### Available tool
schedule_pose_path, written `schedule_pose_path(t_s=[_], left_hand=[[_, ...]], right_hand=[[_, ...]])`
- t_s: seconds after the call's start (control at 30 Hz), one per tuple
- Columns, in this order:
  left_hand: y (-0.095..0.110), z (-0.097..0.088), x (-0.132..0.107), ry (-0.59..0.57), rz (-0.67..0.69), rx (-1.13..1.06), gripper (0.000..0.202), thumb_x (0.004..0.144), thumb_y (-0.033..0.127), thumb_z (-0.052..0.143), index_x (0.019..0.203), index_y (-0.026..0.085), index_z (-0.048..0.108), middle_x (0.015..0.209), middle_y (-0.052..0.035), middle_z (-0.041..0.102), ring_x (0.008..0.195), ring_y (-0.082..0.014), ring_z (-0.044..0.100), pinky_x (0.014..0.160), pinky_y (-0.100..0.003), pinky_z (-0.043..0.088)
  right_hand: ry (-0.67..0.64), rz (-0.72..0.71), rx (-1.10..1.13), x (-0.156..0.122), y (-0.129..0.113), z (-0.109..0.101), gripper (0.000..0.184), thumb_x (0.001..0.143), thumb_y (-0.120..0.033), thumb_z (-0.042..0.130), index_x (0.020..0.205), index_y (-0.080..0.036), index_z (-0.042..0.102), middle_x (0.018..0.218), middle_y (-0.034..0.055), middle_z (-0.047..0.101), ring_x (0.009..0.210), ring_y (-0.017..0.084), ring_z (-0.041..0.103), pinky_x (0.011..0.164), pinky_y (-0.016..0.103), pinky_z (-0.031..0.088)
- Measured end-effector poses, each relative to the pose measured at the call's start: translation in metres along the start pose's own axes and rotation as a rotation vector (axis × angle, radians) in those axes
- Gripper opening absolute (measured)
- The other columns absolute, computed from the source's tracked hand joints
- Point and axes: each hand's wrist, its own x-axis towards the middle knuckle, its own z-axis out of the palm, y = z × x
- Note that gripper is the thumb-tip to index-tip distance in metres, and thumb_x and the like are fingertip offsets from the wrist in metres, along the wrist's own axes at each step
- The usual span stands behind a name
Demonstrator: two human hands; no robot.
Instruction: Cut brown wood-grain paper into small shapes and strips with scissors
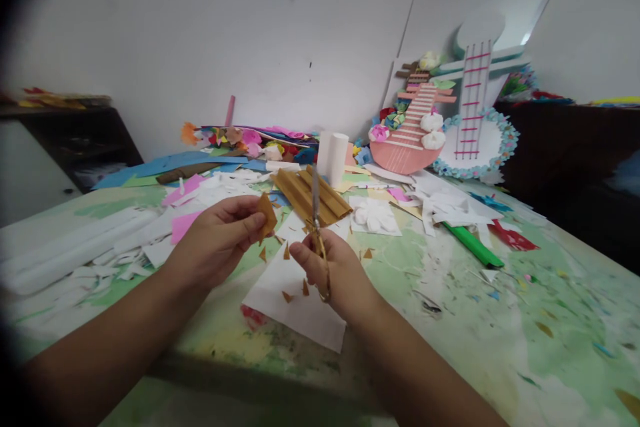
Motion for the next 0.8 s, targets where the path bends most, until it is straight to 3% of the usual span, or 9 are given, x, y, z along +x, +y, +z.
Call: schedule_pose_path(t_s=[0.2,0.37,0.57,0.8], left_hand=[[0.003,0.001,0.001,0.042,-0.043,-0.132,0.01,0.062,0.012,0.059,0.07,0.013,0.053,0.065,0.0008,0.058,0.058,-0.0075,0.054,0.06,-0.023,0.045],[0.0,0.003,0.001,0.06,0.046,-0.165,0.017,0.06,0.008,0.061,0.074,0.015,0.052,0.072,0.002,0.06,0.069,-0.0074,0.056,0.067,-0.021,0.044],[-0.003,0.004,0.0,0.029,0.084,-0.058,0.02,0.06,0.011,0.063,0.077,0.015,0.053,0.071,0.0006,0.063,0.066,-0.01,0.058,0.067,-0.024,0.045],[-0.002,0.001,-0.003,0.011,0.175,0.149,0.014,0.061,0.013,0.062,0.072,0.015,0.054,0.064,0.0009,0.063,0.061,-0.0122,0.06,0.062,-0.025,0.047]], right_hand=[[-0.068,-0.033,-0.321,-0.003,-0.002,0.005,0.035,0.073,-0.054,0.04,0.072,-0.019,0.041,0.059,-0.0032,0.042,0.054,0.009,0.04,0.049,0.022,0.032],[-0.139,-0.044,-0.511,-0.004,0.004,0.009,0.038,0.072,-0.056,0.039,0.081,-0.019,0.042,0.067,0.0001,0.05,0.06,0.013,0.045,0.054,0.025,0.033],[-0.086,-0.058,-0.618,-0.003,0.003,0.012,0.036,0.072,-0.051,0.043,0.086,-0.018,0.043,0.075,0.0038,0.053,0.065,0.015,0.047,0.057,0.026,0.033],[-0.043,-0.132,-0.593,-0.004,0.003,0.012,0.038,0.071,-0.054,0.042,0.081,-0.018,0.042,0.073,0.0027,0.052,0.062,0.014,0.046,0.055,0.025,0.032]])
